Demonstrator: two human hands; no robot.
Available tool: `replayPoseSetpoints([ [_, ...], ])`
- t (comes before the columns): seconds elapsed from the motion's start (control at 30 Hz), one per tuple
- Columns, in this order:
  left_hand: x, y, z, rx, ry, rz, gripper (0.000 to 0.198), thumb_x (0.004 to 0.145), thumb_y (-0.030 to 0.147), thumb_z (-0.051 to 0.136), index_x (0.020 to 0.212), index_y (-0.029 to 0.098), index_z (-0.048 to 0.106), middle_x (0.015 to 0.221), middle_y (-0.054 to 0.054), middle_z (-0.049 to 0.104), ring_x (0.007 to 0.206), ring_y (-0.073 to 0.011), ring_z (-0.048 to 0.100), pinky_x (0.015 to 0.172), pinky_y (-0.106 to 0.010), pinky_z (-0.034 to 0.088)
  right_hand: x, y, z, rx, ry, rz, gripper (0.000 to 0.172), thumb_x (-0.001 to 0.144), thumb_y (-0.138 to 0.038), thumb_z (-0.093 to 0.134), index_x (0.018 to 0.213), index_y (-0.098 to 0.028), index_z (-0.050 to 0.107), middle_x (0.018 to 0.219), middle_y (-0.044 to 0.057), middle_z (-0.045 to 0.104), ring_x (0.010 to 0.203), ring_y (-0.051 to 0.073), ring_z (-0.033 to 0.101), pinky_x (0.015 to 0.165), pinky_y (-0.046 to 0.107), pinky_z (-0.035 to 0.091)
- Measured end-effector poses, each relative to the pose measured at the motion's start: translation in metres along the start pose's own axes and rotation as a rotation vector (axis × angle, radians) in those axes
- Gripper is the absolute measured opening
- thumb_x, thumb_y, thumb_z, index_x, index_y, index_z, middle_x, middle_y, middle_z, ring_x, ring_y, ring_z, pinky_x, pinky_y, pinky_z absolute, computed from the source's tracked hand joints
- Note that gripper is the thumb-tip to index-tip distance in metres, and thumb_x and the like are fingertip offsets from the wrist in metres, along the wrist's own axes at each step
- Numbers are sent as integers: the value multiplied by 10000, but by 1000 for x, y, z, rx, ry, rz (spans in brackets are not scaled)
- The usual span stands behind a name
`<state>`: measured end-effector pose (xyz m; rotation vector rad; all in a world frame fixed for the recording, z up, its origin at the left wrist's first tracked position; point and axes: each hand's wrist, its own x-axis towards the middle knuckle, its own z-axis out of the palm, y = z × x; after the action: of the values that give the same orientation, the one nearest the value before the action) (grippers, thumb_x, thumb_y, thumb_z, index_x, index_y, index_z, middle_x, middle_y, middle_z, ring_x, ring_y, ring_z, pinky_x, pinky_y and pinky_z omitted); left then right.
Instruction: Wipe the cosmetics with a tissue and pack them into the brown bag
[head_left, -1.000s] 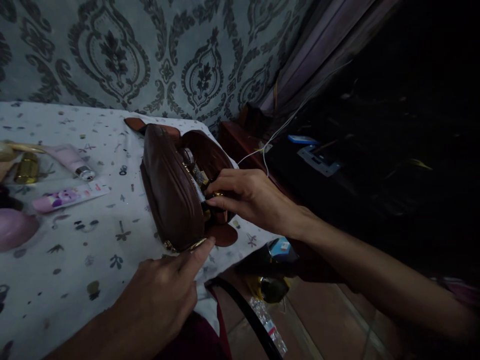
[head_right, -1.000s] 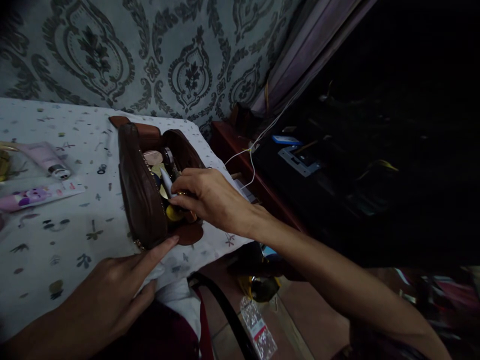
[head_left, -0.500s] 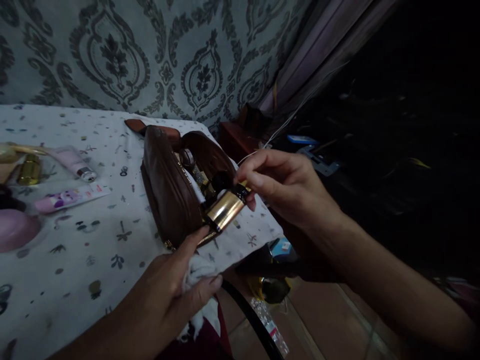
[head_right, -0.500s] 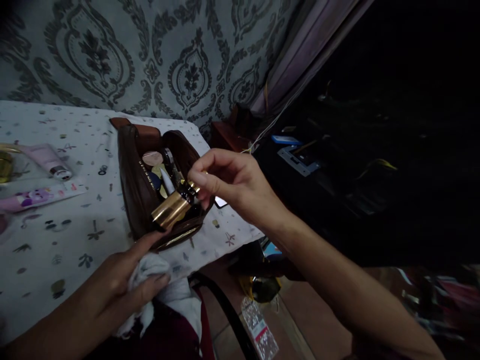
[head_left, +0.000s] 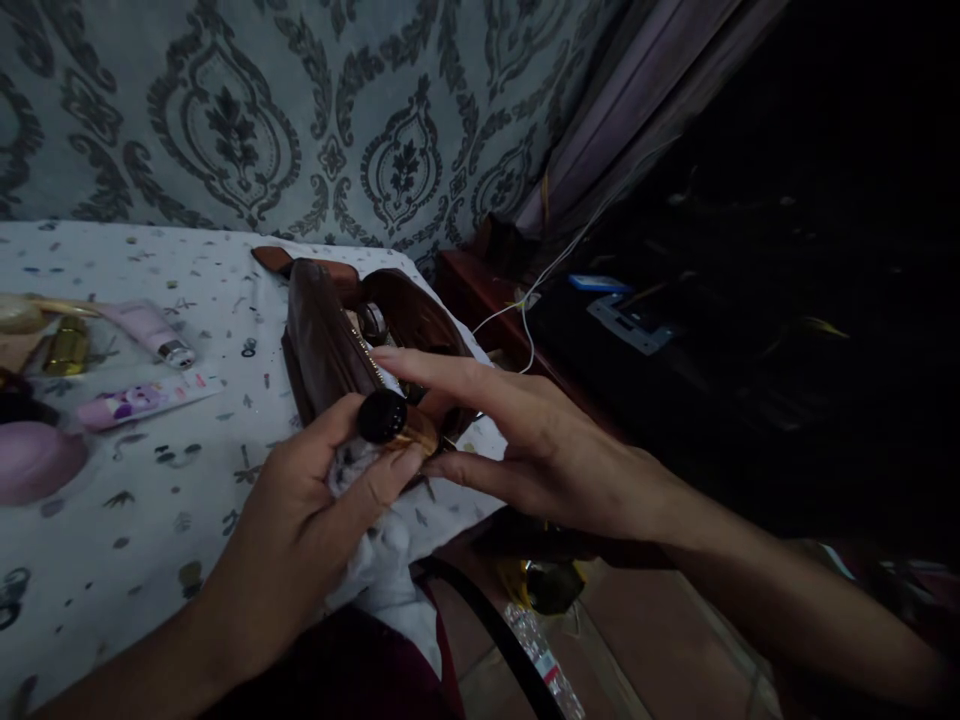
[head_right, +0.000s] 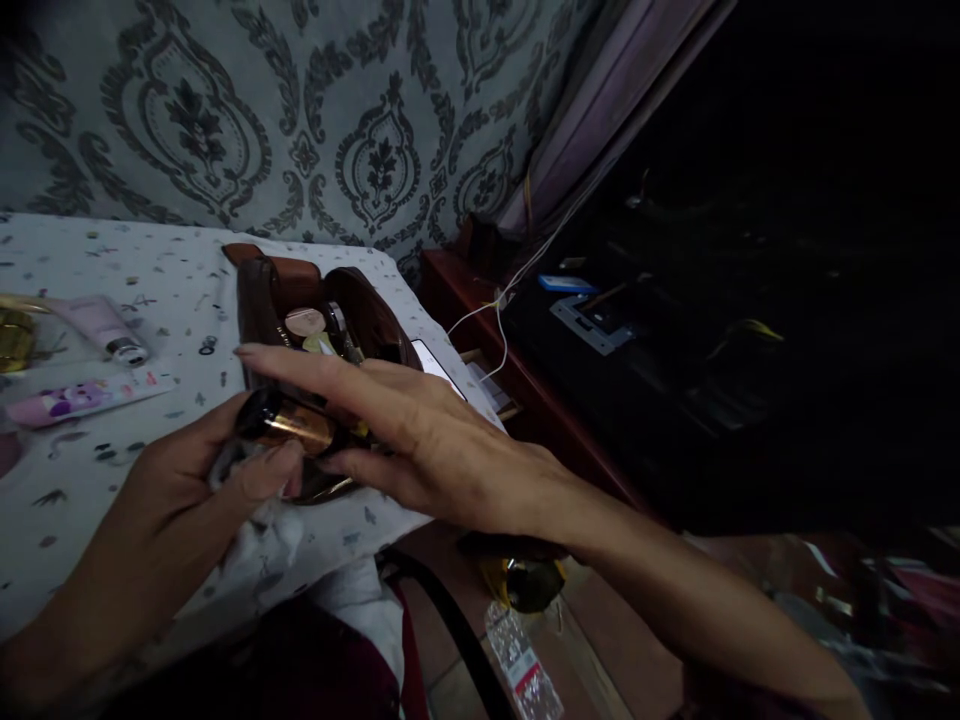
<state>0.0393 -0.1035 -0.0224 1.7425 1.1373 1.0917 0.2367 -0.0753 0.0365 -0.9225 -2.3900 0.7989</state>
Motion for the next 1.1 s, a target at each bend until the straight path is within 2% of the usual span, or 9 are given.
replayPoseSetpoints([
  [0.13, 9, 6, -3, 14, -7, -13, 348, 949, 469, 488, 1066, 195, 670, 796, 16, 684, 684, -131, 618, 620, -215, 525, 6, 1, -2, -80, -40, -88, 454, 939, -219, 632, 1379, -259, 525, 1030, 17, 681, 891, 135, 645, 833, 273, 540],
  [0.27, 2, 1, -2, 54, -72, -34, 416, 961, 497, 477, 1178, 194, 661, 759, 18, 704, 646, -132, 640, 596, -205, 518, 7, 12, -2, -36, 29, -112, 441, 866, -189, 702, 1275, -193, 537, 1019, 22, 658, 830, 127, 653, 760, 255, 561],
  [0.33, -5, -5, 4, 174, -138, -20, 463, 973, 472, 452, 1322, 203, 592, 774, 8, 733, 653, -152, 674, 608, -228, 531, 7, 17, -3, -18, 138, -69, 484, 815, -169, 740, 1240, -198, 510, 1016, 19, 641, 842, 138, 659, 743, 255, 570],
  [0.43, -14, -11, 17, 538, -302, -37, 581, 956, 398, 472, 1493, 180, 424, 854, -52, 781, 693, -222, 731, 623, -305, 560, 7, 25, -4, -39, 263, -13, 480, 799, -159, 735, 1207, -208, 487, 1023, 16, 620, 847, 145, 654, 697, 248, 576],
  [0.53, -16, -10, 27, 811, -495, -121, 609, 948, 347, 493, 1521, 170, 385, 873, -92, 789, 735, -280, 758, 644, -371, 579, 6, 33, -1, -148, 165, -1, 380, 850, -158, 680, 1196, -198, 529, 1019, 15, 637, 833, 136, 650, 692, 238, 569],
  [0.63, -15, -8, 28, 858, -590, -143, 543, 975, 309, 460, 1504, 196, 412, 899, -85, 786, 798, -289, 765, 692, -401, 592, 3, 38, 1, -250, 2, 7, 351, 890, -153, 651, 1227, -194, 562, 1018, 25, 672, 847, 137, 660, 738, 244, 559],
  [0.8, -19, -14, 25, 848, -568, -40, 480, 996, 251, 413, 1475, 225, 446, 921, -69, 775, 765, -270, 753, 645, -393, 586, 0, 42, 1, -346, -87, 41, 422, 910, -152, 637, 1317, -198, 533, 1082, 62, 686, 902, 165, 671, 774, 271, 545],
  [0.93, -23, -22, 24, 831, -531, 39, 479, 977, 253, 445, 1455, 221, 460, 894, -51, 773, 729, -230, 744, 595, -318, 560, 0, 42, 3, -342, -101, 58, 327, 942, -149, 586, 1265, -195, 558, 1082, 70, 692, 923, 170, 673, 795, 275, 532],
  [1.1, -29, -30, 24, 822, -449, 116, 479, 958, 242, 457, 1436, 225, 465, 871, -27, 772, 699, -203, 741, 551, -285, 535, 2, 39, 7, -343, -166, 48, 274, 941, -131, 585, 1208, -190, 597, 1041, 62, 693, 917, 168, 668, 799, 271, 514],
])
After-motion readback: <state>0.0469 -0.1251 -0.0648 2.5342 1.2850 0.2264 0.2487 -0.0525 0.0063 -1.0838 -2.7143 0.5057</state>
